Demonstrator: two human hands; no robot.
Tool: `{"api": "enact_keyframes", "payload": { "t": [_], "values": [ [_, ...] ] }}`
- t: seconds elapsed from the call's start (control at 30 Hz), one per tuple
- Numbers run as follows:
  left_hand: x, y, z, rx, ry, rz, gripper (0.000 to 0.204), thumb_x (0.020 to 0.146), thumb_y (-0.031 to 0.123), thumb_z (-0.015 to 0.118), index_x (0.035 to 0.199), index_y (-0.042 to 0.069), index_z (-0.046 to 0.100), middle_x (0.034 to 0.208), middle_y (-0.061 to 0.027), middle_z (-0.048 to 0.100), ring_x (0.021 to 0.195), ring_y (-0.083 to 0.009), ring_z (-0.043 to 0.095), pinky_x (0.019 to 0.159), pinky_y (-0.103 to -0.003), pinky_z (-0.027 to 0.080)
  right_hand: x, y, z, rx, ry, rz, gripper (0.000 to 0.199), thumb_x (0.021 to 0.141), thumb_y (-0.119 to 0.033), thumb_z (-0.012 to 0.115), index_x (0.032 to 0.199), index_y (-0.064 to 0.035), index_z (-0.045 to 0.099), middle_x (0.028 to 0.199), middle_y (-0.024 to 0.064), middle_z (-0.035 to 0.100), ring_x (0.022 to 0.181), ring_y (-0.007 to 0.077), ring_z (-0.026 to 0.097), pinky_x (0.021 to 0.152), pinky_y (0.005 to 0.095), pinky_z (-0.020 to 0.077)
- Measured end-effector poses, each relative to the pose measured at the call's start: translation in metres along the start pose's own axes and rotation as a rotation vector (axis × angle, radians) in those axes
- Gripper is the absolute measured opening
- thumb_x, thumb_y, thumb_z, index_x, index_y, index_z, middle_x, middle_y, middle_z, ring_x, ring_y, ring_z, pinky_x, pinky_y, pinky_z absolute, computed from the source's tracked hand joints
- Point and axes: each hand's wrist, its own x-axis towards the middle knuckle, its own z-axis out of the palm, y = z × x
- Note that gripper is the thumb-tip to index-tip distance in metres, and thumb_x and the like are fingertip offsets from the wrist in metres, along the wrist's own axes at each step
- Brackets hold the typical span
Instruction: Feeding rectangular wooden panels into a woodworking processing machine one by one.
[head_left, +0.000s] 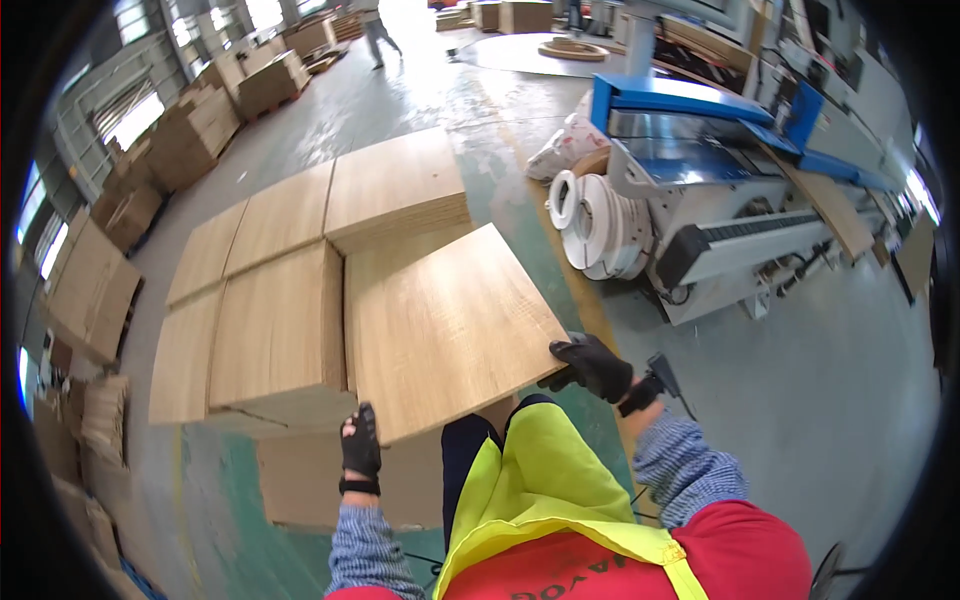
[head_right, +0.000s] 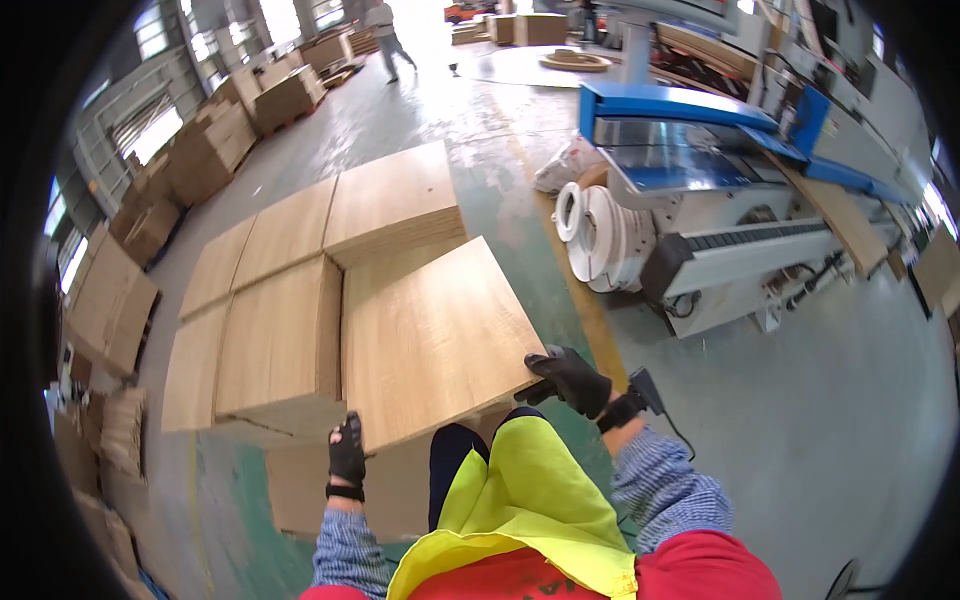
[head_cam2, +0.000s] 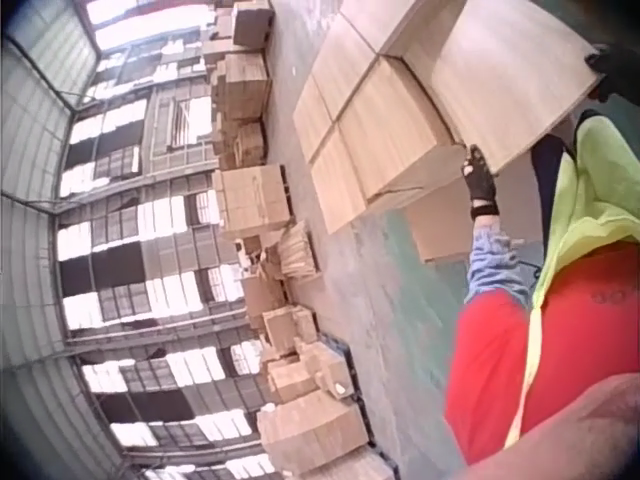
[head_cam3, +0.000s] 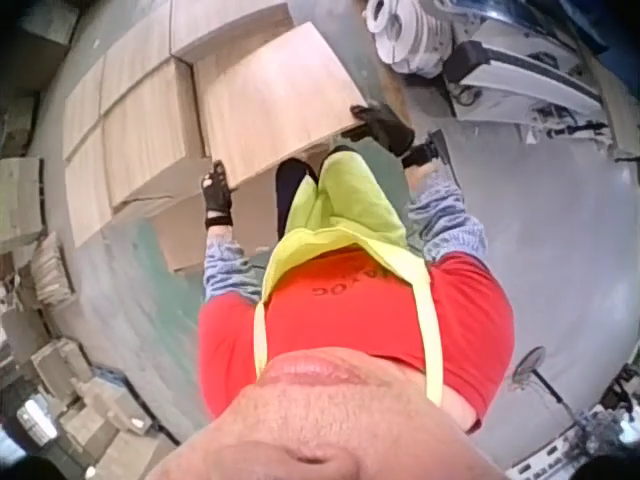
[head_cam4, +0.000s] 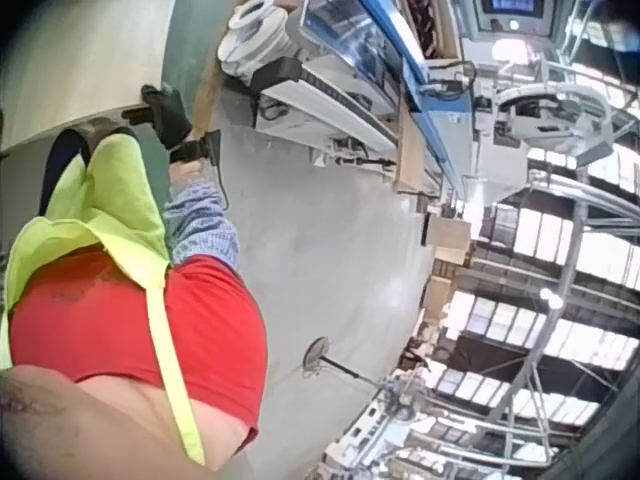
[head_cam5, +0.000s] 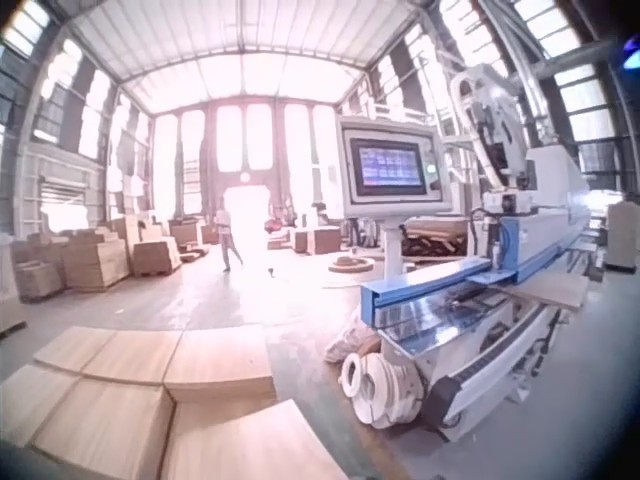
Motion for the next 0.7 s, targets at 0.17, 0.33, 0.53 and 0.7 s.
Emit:
{"api": "enact_keyframes", "payload": {
  "t": [0.17, 0.33, 0.53, 0.7],
  "values": [
    [-0.022, 0.059, -0.011, -0.607, 0.19, 0.13, 0.029, 0.088, 0.004, 0.043, 0.113, -0.003, 0.055, 0.098, -0.0163, 0.058, 0.093, -0.0287, 0.054, 0.079, -0.035, 0.044, -0.118, -0.049, 0.024, -0.206, 0.08, -0.259, 0.04, 0.085, -0.03, 0.062, 0.109, 0.0013, 0.053, 0.086, 0.0067, 0.062, 0.07, 0.0147, 0.062, 0.06, 0.028, 0.0512],
    [0.031, 0.179, -0.081, -0.094, 0.332, 0.456, 0.031, 0.087, 0.0, 0.041, 0.113, -0.005, 0.057, 0.102, -0.0196, 0.058, 0.097, -0.0328, 0.054, 0.084, -0.039, 0.045, -0.215, -0.053, -0.044, -0.716, 0.643, -0.582, 0.037, 0.086, -0.032, 0.06, 0.105, -0.0011, 0.055, 0.076, 0.0068, 0.063, 0.058, 0.0166, 0.061, 0.052, 0.0287, 0.0501],
    [0.099, 0.296, -0.108, -1.083, -0.054, 0.499, 0.037, 0.074, -0.011, 0.052, 0.109, -0.001, 0.059, 0.108, -0.0125, 0.056, 0.105, -0.0263, 0.051, 0.09, -0.033, 0.04, -0.201, -0.065, -0.015, 0.589, 0.445, -0.95, 0.045, 0.094, -0.042, 0.04, 0.119, -0.0051, 0.051, 0.116, 0.0103, 0.06, 0.104, 0.0216, 0.059, 0.09, 0.0412, 0.0461],
    [0.155, 0.352, -0.083, -1.038, -0.281, 0.865, 0.024, 0.082, 0.0, 0.064, 0.105, -0.002, 0.059, 0.107, -0.0038, 0.052, 0.103, -0.0139, 0.049, 0.085, -0.024, 0.043, -0.149, -0.061, 0.04, 0.196, 0.558, -0.605, 0.054, 0.095, -0.047, 0.037, 0.125, -0.0027, 0.042, 0.104, 0.0122, 0.062, 0.086, 0.0219, 0.065, 0.062, 0.0318, 0.0549]
  ]
}}
